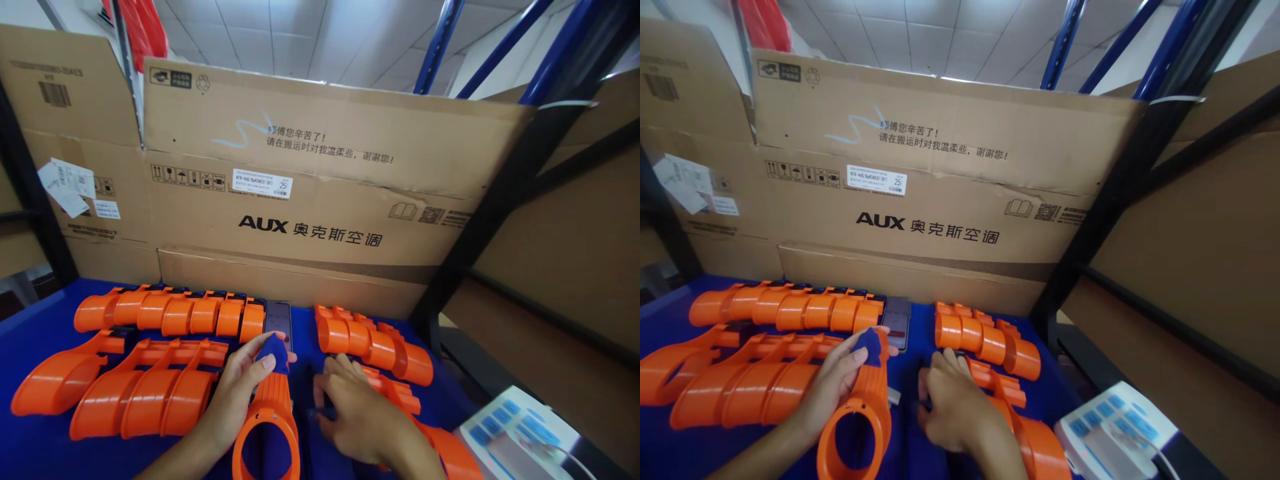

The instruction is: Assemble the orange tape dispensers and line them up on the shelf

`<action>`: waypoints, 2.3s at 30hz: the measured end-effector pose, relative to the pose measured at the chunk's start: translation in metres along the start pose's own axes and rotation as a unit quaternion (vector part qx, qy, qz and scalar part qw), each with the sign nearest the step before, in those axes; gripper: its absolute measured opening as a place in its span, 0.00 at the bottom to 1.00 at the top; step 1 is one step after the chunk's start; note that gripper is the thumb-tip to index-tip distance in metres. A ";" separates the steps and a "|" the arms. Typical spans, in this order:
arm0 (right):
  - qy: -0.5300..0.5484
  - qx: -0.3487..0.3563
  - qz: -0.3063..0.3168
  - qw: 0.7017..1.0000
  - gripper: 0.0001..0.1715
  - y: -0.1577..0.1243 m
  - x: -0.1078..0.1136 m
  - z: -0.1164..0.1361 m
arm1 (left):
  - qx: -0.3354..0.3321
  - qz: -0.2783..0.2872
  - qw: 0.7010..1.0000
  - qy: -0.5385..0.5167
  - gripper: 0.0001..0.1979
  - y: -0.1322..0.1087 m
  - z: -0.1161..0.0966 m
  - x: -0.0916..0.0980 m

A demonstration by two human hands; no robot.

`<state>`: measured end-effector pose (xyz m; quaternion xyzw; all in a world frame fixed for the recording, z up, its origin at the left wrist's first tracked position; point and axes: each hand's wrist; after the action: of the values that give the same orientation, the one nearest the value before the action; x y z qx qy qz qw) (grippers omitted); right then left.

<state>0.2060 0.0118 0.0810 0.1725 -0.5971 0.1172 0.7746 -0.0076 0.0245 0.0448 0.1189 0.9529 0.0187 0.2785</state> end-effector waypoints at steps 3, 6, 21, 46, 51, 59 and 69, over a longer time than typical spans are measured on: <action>0.015 -0.011 -0.027 0.999 0.08 -0.001 0.005 -0.002 | 0.003 -0.021 1.000 0.003 0.22 -0.003 -0.003 -0.004; 0.049 -0.034 -0.067 0.996 0.08 0.001 0.011 -0.003 | 0.043 -0.006 0.999 -0.031 0.21 -0.007 -0.004 -0.008; 0.360 -0.034 -0.238 0.902 0.22 0.016 -0.005 0.022 | 0.019 0.091 0.992 -0.085 0.21 -0.008 0.004 -0.006; 0.372 0.018 -0.273 0.887 0.15 0.026 -0.004 0.023 | -0.109 -0.075 0.985 -0.112 0.24 0.005 0.004 -0.003; 0.370 0.031 -0.255 0.893 0.14 0.026 -0.004 0.025 | -0.111 -0.089 0.984 -0.109 0.25 0.006 0.005 -0.002; 0.375 0.026 -0.246 0.893 0.16 0.025 -0.003 0.025 | -0.102 -0.104 0.983 -0.108 0.26 0.006 -0.001 -0.004; 0.379 0.023 -0.235 0.895 0.16 0.027 -0.007 0.026 | -0.109 -0.085 0.983 -0.119 0.24 0.000 -0.002 -0.007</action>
<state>0.1706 0.0255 0.0834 0.2678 -0.1972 0.0017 0.9431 -0.0026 0.0232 0.0504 0.0074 0.9117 0.0840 0.4021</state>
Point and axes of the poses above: each hand's wrist, its own y-axis towards the middle knuckle, its own x-axis out of the back of the hand, z = x × y, and after that the axes turned 2 degrees about -y, right-handed
